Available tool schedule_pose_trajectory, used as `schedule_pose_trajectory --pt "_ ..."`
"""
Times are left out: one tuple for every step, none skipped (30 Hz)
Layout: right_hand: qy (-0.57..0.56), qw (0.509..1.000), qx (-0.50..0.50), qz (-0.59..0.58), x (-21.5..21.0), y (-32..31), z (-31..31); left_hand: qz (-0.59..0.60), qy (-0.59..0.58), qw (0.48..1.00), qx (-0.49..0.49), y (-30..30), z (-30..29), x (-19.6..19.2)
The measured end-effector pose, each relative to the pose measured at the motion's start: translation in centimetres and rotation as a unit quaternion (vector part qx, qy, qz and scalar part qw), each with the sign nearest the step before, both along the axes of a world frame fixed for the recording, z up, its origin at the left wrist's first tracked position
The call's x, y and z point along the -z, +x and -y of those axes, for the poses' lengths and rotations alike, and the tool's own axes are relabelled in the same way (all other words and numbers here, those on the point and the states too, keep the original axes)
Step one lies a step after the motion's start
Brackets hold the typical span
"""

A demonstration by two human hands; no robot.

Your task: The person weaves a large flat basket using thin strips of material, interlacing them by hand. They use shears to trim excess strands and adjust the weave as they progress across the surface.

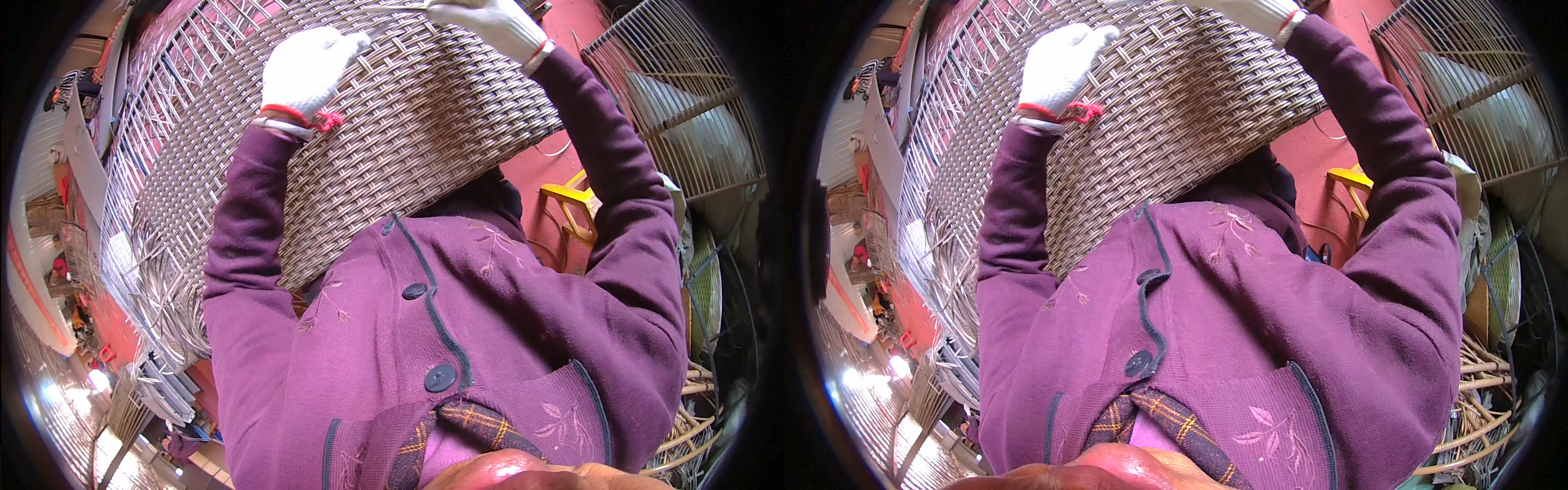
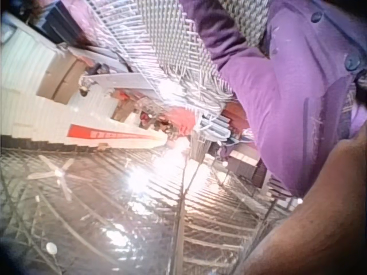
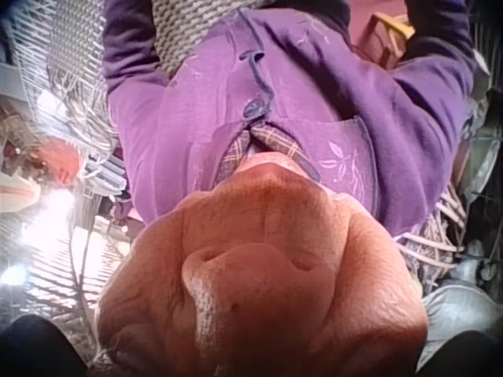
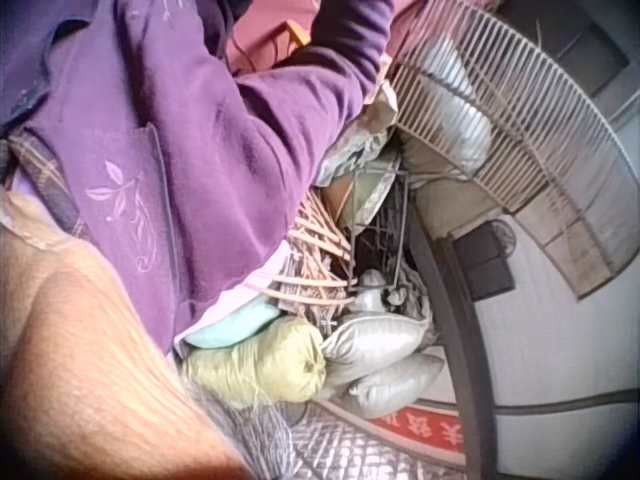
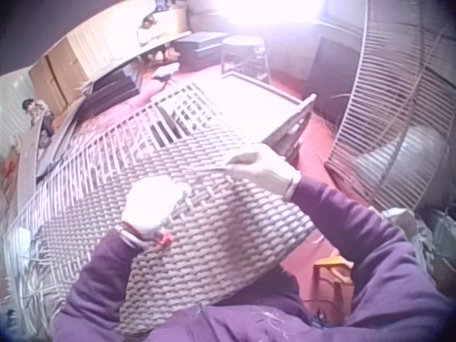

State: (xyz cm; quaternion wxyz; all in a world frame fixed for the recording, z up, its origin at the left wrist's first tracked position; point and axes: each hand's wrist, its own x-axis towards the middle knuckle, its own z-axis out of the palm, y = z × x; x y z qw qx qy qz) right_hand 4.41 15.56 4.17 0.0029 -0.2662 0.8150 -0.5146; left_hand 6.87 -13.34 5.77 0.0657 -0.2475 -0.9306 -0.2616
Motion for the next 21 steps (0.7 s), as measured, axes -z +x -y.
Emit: schedule_pose_trajectory --pt "-0.011 1.0 0.017 0.021 0.0 0.3 -0.4 0.0 -0.136 0.99 -0.032 -0.2 -0.7 0.1" --pt "-0.021 0.998 0.035 0.042 0.2 0.7 -0.7 0.007 -0.164 0.986 -0.037 0.0 -1.2 0.4" --pt "0.029 0.999 0.038 0.0 0.3 1.0 -0.9 -0.026 -0.187 0.982 -0.028 -0.2 -1.8 0.7" --pt "0.009 0.999 0.044 0.009 0.6 1.4 -1.0 -0.027 -0.213 0.977 -0.021 -0.3 -2.3 1.0" --pt "-0.011 0.999 0.05 0.017 0.9 1.7 -0.9 -0.064 -0.232 0.971 -0.016 -0.6 -2.6 1.2" --pt "-0.032 0.998 0.056 0.024 1.1 1.8 -0.9 -0.075 -0.254 0.964 -0.007 -1.0 -2.9 1.4" --pt "-0.047 0.996 0.076 0.028 1.3 1.9 -0.8 -0.074 -0.279 0.957 0.002 -1.4 -3.0 1.5" --pt "-0.039 0.995 0.083 0.028 1.4 1.9 -0.8 -0.069 -0.299 0.952 0.001 -1.7 -3.1 1.6" --pt "-0.031 0.995 0.09 0.027 1.6 1.9 -0.7 -0.051 -0.321 0.946 0.0 -2.0 -3.2 1.5" --pt "-0.022 0.995 0.097 0.026 1.7 1.8 -0.7 -0.052 -0.333 0.942 -0.001 -2.3 -3.4 1.5" --pt "0.0 0.994 0.105 0.003 1.9 1.8 -0.7 -0.054 -0.337 0.94 0.0 -2.5 -3.6 1.5" --pt "-0.012 0.994 0.111 0.019 2.1 1.7 -0.6 -0.053 -0.319 0.946 0.013 -2.6 -4.0 1.6" --pt "-0.025 0.992 0.117 0.036 2.3 1.7 -0.6 -0.069 -0.293 0.953 0.022 -2.7 -4.6 1.9" --pt "-0.038 0.99 0.122 0.052 2.4 1.8 -0.6 -0.085 -0.266 0.96 0.03 -2.8 -5.3 2.2" --pt "-0.04 0.992 0.121 0.014 2.6 1.8 -0.6 -0.077 -0.246 0.966 0.038 -2.9 -5.9 2.8" --pt "-0.028 0.992 0.123 0.021 2.7 1.8 -0.7 -0.048 -0.252 0.966 0.023 -3.1 -6.7 3.4" --pt "-0.016 0.991 0.126 0.029 2.7 1.8 -0.8 -0.036 -0.25 0.968 0.013 -3.2 -6.8 3.9" --pt "-0.003 0.991 0.13 0.036 2.6 1.6 -0.9 -0.025 -0.237 0.971 0.012 -3.4 -6.9 4.5" --pt "0.016 0.99 0.142 -0.018 2.6 1.5 -0.9 -0.024 -0.21 0.977 0.008 -3.5 -6.8 5.0" --pt "0.06 0.987 0.141 -0.047 2.4 1.3 -1.1 -0.022 -0.179 0.984 0.005 -3.5 -6.5 5.4" --pt "0.105 0.982 0.137 -0.076 2.2 1.0 -1.1 -0.004 -0.159 0.987 -0.009 -3.6 -6.3 5.7"
